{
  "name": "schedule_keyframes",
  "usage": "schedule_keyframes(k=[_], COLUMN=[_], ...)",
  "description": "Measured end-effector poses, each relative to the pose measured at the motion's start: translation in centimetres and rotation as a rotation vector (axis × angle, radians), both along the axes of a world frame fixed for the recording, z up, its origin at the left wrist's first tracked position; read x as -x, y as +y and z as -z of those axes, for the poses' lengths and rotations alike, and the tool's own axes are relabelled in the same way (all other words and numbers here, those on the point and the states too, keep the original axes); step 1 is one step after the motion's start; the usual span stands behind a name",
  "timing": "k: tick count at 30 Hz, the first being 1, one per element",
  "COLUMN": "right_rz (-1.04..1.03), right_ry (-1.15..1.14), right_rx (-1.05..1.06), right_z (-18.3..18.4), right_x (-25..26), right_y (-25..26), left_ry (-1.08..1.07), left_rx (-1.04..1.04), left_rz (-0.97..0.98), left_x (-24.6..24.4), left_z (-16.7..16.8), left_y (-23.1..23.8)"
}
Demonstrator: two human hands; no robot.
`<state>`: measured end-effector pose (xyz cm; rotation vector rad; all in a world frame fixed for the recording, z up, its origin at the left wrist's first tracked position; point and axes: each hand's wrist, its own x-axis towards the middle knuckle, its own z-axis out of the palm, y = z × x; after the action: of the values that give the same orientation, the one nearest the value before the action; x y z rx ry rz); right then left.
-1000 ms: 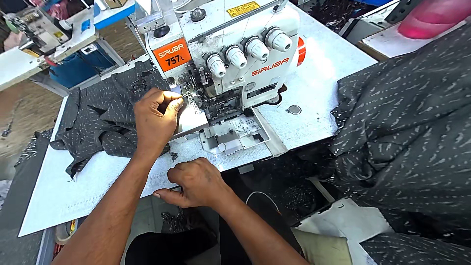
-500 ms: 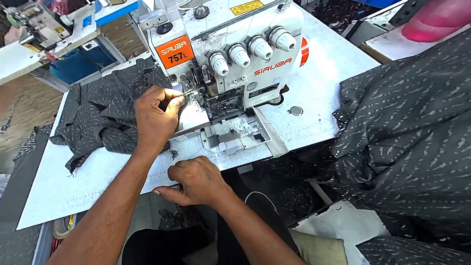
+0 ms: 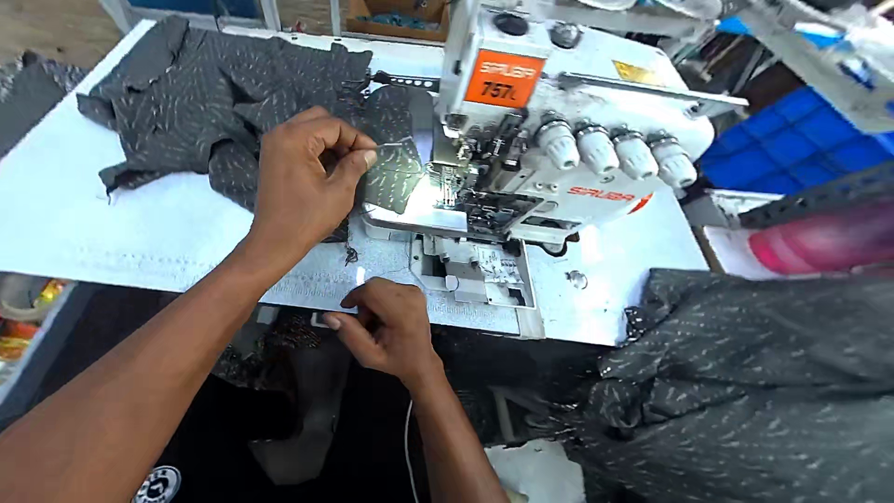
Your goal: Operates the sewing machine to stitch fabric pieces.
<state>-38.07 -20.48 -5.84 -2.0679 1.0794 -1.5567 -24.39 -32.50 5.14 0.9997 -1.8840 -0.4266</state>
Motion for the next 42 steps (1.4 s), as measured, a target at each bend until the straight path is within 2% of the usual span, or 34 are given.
schedule_keyframes(k=[3, 6, 10, 14, 25, 29, 36, 39, 42], right_rz=[0.057, 0.221, 0.210, 0.087, -0.006, 0.021, 0.083, 0.115, 0.119], right_ry=[-0.239, -0.294, -0.310, -0.422, -0.794, -0.749, -0.357, -0.403, -0.479], right_rx=[-0.067, -0.133, -0.335, -0.431, -0.531, -0.538, -0.429, -0.352, -0.319], right_z=[-2.2, -6.3, -9.2, -9.3, -7.2, -7.0, -8.7, -9.1, -9.2], right_x=[0.4, 0.3, -0.1, -1.1, -3.4, -3.3, -1.2, 0.0, 0.7], right_y=[1.6, 2.5, 1.4, 0.5, -0.3, -0.1, 0.9, 1.0, 1.2], left_ry=[0.043, 0.074, 0.109, 0.124, 0.211, 0.157, -0.129, -0.226, -0.361], left_rx=[0.051, 0.015, -0.006, 0.014, -0.033, -0.018, 0.134, 0.140, 0.076], left_rz=[0.016, 0.014, 0.020, 0.042, 0.063, 0.079, 0.177, 0.149, 0.067], left_x=[-1.9, -3.4, -4.4, -5.0, -5.6, -6.0, -7.8, -9.6, -11.5], left_z=[0.4, 1.3, 2.6, 4.2, 5.4, 5.4, 3.4, 3.4, 5.1], left_y=[3.0, 5.7, 7.5, 7.8, 7.1, 7.0, 6.4, 5.0, 2.5])
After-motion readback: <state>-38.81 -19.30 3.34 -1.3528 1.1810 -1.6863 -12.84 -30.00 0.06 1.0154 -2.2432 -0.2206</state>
